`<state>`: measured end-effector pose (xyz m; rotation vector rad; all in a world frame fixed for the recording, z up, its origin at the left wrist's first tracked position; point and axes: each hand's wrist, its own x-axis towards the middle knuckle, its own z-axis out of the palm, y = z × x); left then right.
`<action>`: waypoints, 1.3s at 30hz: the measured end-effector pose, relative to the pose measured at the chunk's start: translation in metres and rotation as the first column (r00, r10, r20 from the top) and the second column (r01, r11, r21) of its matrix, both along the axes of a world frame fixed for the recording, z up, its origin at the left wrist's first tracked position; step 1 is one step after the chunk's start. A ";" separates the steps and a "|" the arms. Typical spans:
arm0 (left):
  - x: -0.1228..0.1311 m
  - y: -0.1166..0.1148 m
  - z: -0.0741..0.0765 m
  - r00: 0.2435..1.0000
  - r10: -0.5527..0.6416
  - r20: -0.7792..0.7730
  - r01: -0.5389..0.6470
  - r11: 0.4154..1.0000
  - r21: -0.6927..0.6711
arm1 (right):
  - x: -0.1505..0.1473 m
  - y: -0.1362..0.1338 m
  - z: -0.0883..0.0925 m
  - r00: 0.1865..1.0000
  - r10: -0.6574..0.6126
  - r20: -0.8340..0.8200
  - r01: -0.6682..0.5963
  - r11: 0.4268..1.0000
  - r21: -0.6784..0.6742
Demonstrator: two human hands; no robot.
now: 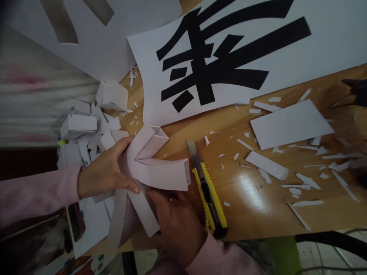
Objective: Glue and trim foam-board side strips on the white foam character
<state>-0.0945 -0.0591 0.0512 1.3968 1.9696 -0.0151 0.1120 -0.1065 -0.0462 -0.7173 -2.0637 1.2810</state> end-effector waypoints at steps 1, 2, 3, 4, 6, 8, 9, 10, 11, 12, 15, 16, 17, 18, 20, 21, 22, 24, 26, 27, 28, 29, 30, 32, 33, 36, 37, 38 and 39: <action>0.000 -0.001 0.000 1.000 -0.004 0.004 0.004 1.000 0.009 | 0.000 0.000 0.000 1.000 -0.003 -0.001 0.003 1.000 -0.007; 0.000 -0.001 0.000 1.000 -0.009 0.006 0.009 1.000 0.017 | 0.000 0.000 0.000 1.000 -0.004 -0.006 0.004 1.000 -0.007; 0.000 -0.002 -0.001 1.000 -0.015 0.005 0.015 1.000 0.024 | 0.000 0.000 0.000 1.000 -0.004 -0.014 0.004 1.000 -0.004; 0.000 -0.002 -0.001 1.000 -0.025 0.007 0.025 0.999 0.028 | 0.000 0.000 0.000 1.000 0.000 -0.023 0.000 1.000 0.002; 0.000 -0.002 -0.001 0.999 -0.048 0.018 0.047 0.998 0.035 | -0.001 0.001 0.000 0.999 0.022 -0.031 -0.022 1.000 0.016; 0.000 -0.002 -0.002 0.998 -0.051 0.046 0.048 0.998 0.050 | -0.001 0.002 0.001 0.999 0.038 -0.033 -0.037 0.999 0.024; 0.000 -0.002 -0.002 0.997 -0.043 0.056 0.040 0.998 0.054 | -0.001 0.002 0.001 0.999 0.038 -0.035 -0.037 0.999 0.031; -0.001 -0.002 -0.003 0.998 -0.031 0.063 0.028 0.998 0.054 | -0.001 0.002 0.001 0.999 0.036 -0.037 -0.034 0.998 0.043; -0.002 -0.003 -0.004 0.998 -0.016 0.065 0.012 0.999 0.053 | 0.000 0.002 0.001 0.999 0.031 -0.034 -0.030 0.998 0.053; -0.003 -0.003 -0.005 0.998 -0.006 0.066 0.002 0.999 0.054 | 0.000 0.002 0.002 0.999 0.029 -0.028 -0.027 0.998 0.065; -0.006 -0.004 -0.009 0.996 -0.012 0.093 0.006 0.998 0.070 | 0.001 0.001 0.003 0.999 0.032 0.014 -0.033 0.995 0.092; -0.007 -0.004 -0.009 0.995 -0.019 0.102 0.011 0.997 0.079 | 0.001 0.001 0.003 0.999 0.032 0.023 -0.034 0.994 0.102; -0.007 -0.004 -0.010 0.993 -0.025 0.113 0.016 0.996 0.084 | 0.002 0.000 0.003 0.999 0.032 0.028 -0.035 0.993 0.111; -0.007 -0.004 -0.010 0.992 -0.027 0.124 0.016 0.996 0.088 | 0.002 0.000 0.003 0.999 0.035 0.034 -0.039 0.992 0.118; -0.007 -0.004 -0.010 0.990 -0.023 0.142 0.009 0.995 0.100 | 0.001 -0.001 0.003 0.998 0.040 0.044 -0.045 0.991 0.128; -0.007 -0.004 -0.010 0.989 -0.020 0.148 0.004 0.995 0.102 | 0.001 -0.001 0.002 0.998 0.042 0.046 -0.048 0.990 0.134; -0.007 -0.004 -0.009 0.988 -0.014 0.152 -0.001 0.995 0.098 | 0.001 -0.002 0.002 0.998 0.043 0.048 -0.049 0.989 0.140; -0.007 -0.003 -0.007 0.989 -0.007 0.147 -0.004 0.997 0.075 | 0.001 -0.005 0.000 0.999 0.031 0.044 -0.038 0.988 0.152; -0.006 -0.003 -0.005 0.992 -0.017 0.126 0.010 0.999 0.054 | 0.003 -0.008 -0.001 0.999 0.003 0.042 -0.010 0.988 0.156; -0.006 -0.003 -0.005 0.993 -0.024 0.112 0.019 0.999 0.047 | 0.004 -0.010 -0.002 0.999 -0.019 0.047 0.012 0.989 0.150; -0.006 -0.003 -0.004 0.995 -0.028 0.097 0.024 0.999 0.041 | 0.006 -0.011 -0.002 0.998 -0.038 0.050 0.030 0.989 0.144; -0.006 -0.002 -0.003 0.996 -0.026 0.086 0.023 0.999 0.033 | 0.008 -0.012 -0.003 0.998 -0.050 0.050 0.043 0.988 0.146; -0.005 -0.002 -0.003 0.997 -0.019 0.079 0.017 1.000 0.023 | 0.009 -0.012 -0.003 0.997 -0.057 0.044 0.050 0.987 0.154; -0.005 -0.002 -0.002 0.997 -0.008 0.076 0.007 1.000 0.012 | 0.011 -0.011 -0.004 0.998 -0.054 0.013 0.051 0.980 0.192; -0.004 -0.002 -0.002 0.997 -0.005 0.073 0.004 1.000 0.011 | 0.012 -0.010 -0.004 0.999 -0.051 -0.004 0.050 0.976 0.214; -0.004 -0.002 -0.002 0.998 -0.008 0.057 0.007 1.000 0.015 | 0.011 -0.007 -0.005 0.998 -0.053 -0.030 0.059 0.972 0.227; -0.004 -0.002 -0.002 0.998 -0.007 0.058 0.006 1.000 0.017 | 0.011 -0.006 -0.005 0.999 -0.047 -0.028 0.052 0.974 0.222; -0.004 -0.002 -0.003 0.998 -0.004 0.062 0.003 1.000 0.018 | 0.011 -0.005 -0.005 0.999 -0.039 -0.028 0.044 0.975 0.216; -0.004 -0.002 -0.003 0.998 -0.001 0.070 0.000 1.000 0.020 | 0.011 -0.005 -0.005 0.999 -0.031 -0.028 0.037 0.976 0.213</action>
